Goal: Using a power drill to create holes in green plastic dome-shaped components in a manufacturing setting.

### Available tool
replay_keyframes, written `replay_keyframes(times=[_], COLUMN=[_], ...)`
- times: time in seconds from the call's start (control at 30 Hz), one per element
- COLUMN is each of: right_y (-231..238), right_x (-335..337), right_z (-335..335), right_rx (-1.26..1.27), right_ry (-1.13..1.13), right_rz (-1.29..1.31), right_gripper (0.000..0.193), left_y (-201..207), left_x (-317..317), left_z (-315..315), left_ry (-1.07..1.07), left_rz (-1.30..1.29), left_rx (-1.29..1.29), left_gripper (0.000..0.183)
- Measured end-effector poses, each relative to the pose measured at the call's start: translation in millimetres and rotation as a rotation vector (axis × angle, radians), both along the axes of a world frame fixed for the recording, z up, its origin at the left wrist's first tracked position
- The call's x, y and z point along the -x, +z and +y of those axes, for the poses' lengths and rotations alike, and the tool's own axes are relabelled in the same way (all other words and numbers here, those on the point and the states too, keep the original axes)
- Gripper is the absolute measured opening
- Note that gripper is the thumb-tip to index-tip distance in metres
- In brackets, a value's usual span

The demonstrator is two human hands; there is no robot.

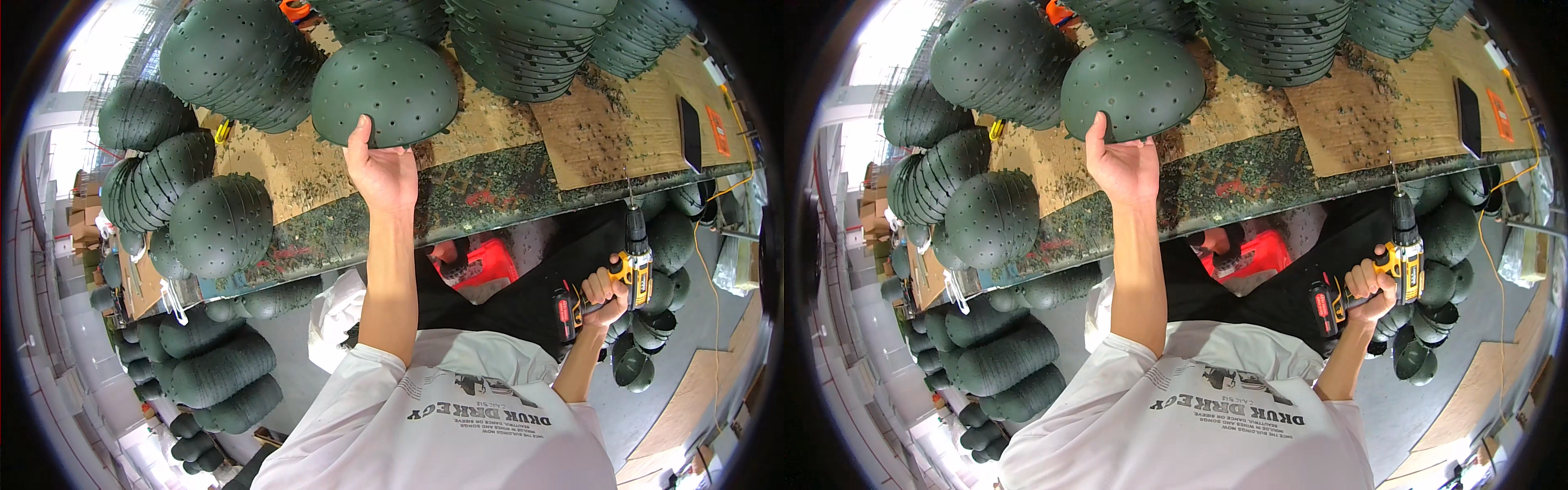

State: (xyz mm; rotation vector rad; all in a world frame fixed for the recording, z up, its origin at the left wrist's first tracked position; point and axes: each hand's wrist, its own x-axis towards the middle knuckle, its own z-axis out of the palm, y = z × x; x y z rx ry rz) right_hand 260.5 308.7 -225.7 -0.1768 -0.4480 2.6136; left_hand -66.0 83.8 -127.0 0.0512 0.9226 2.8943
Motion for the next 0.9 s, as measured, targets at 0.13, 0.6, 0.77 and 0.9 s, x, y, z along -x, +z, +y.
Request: replay_keyframes(times=[0.13,0.6,0.77,0.9], right_y=[1,-1,0,-2], right_x=[0,-2,-2,-4], right_z=[0,-1,0,1], right_rx=[-0.004,0.013,0.013,0.017], right_ry=[0.003,0.002,0.006,0.007], right_rz=[-0.012,0.011,0.039,0.051], right_gripper=[0.043,0.042,0.042,0.041], left_y=[2,-18,-22,-26], left_x=[-5,-12,-5,6], left_z=[3,-88,-115,-137], left_ry=[0.020,0.025,-0.043,-0.152], left_rz=[0.027,-0.127,-0.073,-0.120], left_rx=[0.114,0.394,0.344,0.342], left_gripper=[0.034,0.026,0.029,0.030])
